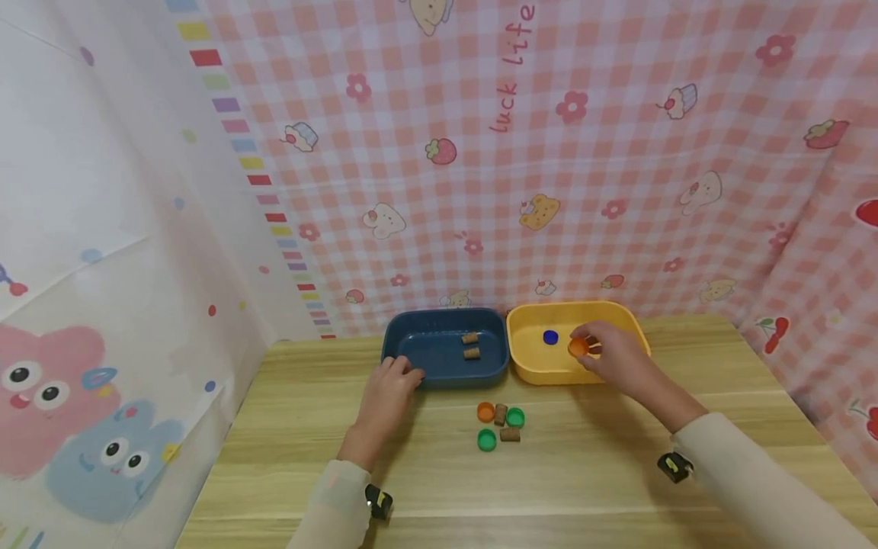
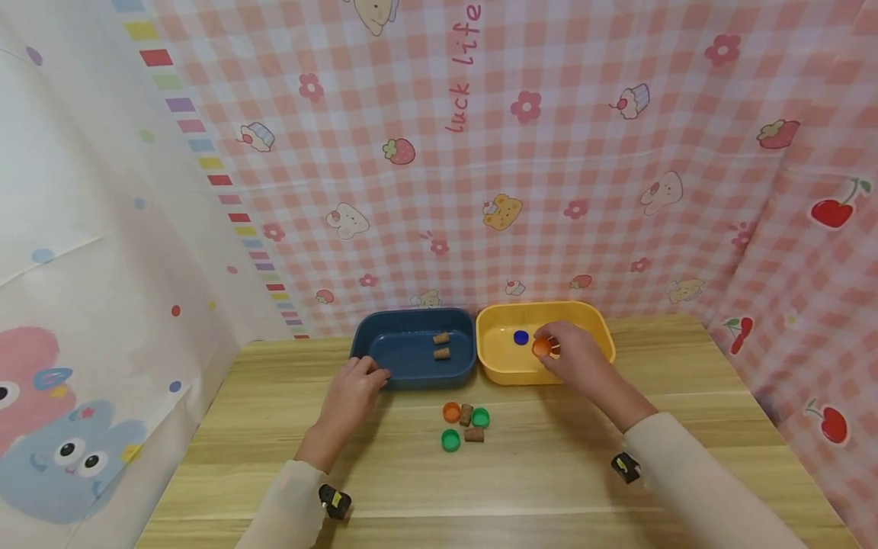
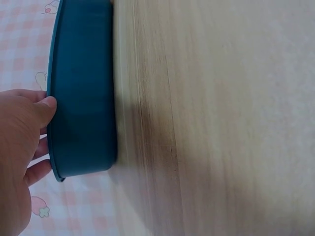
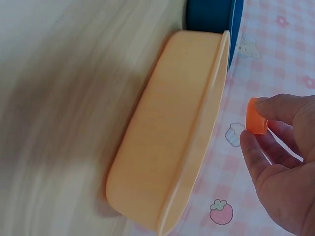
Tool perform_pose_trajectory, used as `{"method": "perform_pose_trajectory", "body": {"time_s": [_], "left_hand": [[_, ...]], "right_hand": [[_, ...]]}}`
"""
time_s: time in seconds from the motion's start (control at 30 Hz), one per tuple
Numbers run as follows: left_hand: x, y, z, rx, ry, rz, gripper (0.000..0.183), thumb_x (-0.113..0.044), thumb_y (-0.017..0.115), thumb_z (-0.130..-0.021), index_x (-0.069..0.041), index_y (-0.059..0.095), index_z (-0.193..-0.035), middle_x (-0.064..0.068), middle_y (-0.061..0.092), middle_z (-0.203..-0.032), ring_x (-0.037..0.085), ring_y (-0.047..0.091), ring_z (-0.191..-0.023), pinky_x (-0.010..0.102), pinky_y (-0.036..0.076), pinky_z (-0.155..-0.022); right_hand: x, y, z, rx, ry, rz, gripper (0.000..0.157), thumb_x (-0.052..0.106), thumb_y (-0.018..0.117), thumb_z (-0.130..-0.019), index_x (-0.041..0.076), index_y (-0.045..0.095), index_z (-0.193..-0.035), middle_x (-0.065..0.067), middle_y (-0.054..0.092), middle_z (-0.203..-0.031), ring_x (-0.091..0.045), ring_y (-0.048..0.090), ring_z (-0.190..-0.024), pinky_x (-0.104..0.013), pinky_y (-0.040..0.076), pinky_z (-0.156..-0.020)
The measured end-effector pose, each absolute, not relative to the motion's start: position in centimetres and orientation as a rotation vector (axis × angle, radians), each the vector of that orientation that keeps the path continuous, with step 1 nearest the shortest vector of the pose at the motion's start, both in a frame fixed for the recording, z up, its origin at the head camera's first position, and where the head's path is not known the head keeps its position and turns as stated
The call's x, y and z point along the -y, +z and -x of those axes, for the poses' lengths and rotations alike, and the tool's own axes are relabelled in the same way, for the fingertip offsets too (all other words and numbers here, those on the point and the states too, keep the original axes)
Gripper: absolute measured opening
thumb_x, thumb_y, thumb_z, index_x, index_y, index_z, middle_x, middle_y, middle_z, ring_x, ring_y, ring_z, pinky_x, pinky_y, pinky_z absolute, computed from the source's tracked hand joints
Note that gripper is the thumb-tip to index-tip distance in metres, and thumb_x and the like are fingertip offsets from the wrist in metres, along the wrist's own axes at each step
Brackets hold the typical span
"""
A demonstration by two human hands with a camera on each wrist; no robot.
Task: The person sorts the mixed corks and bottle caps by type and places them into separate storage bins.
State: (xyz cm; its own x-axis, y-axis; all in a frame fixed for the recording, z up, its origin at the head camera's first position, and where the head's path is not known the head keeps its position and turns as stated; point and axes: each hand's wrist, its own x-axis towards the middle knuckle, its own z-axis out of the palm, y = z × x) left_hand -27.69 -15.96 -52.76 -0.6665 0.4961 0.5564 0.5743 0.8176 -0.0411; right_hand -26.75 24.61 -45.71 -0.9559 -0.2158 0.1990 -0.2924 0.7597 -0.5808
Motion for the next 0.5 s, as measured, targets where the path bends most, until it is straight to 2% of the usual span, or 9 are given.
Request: {"method": "perform_pose_trajectory", "body": {"time_s": [0.5], "left_hand": [[16.0,-52.7,27.7,2.431,-0.199,0.788,0.011,-0.007,0.076,-0.091,-0.013,0.081,-0.097,0.006,0.064,-0.088,0.024,0.053,-0.074,0.037,0.048,-0.067]], "right_hand": [[-24.5,-45.4,30.2,2.956,0.949,-0.355,0.027,0.007,0.075,-0.093,-0.005,0.07,-0.117,-0.021,0.071,-0.113,-0.04,0.068,-0.107,-0.052,0.058,-0.091]]}}
